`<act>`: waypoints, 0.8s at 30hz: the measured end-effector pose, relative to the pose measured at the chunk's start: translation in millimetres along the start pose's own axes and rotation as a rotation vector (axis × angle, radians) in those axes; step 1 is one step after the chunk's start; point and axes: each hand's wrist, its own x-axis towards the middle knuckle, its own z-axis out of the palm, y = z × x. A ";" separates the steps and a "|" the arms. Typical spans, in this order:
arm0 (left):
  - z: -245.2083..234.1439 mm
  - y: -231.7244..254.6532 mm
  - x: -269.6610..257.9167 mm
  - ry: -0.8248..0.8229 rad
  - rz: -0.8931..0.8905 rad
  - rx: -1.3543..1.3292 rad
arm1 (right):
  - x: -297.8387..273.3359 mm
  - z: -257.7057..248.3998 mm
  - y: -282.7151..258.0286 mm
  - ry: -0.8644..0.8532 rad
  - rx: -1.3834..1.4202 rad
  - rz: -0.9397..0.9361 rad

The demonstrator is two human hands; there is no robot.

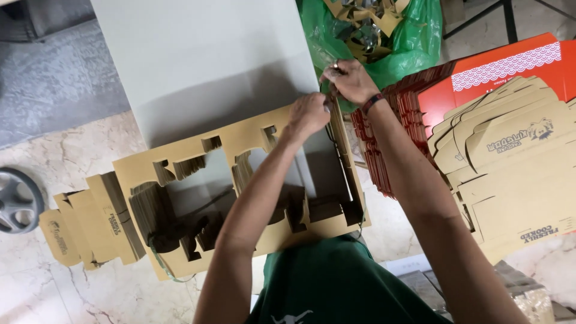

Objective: Preparing a roll of labels and organizing cardboard packaging inserts in a factory setting.

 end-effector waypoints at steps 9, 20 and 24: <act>-51.8 -8.9 5.3 -0.071 0.301 0.172 | -30.2 -3.3 13.0 -0.105 0.088 0.194; -26.9 -37.0 7.5 0.024 0.726 0.161 | -23.4 -14.2 8.3 -0.363 -0.380 0.207; 13.1 -39.5 29.0 0.005 0.756 0.263 | -5.6 -17.1 17.6 -0.382 -0.577 0.215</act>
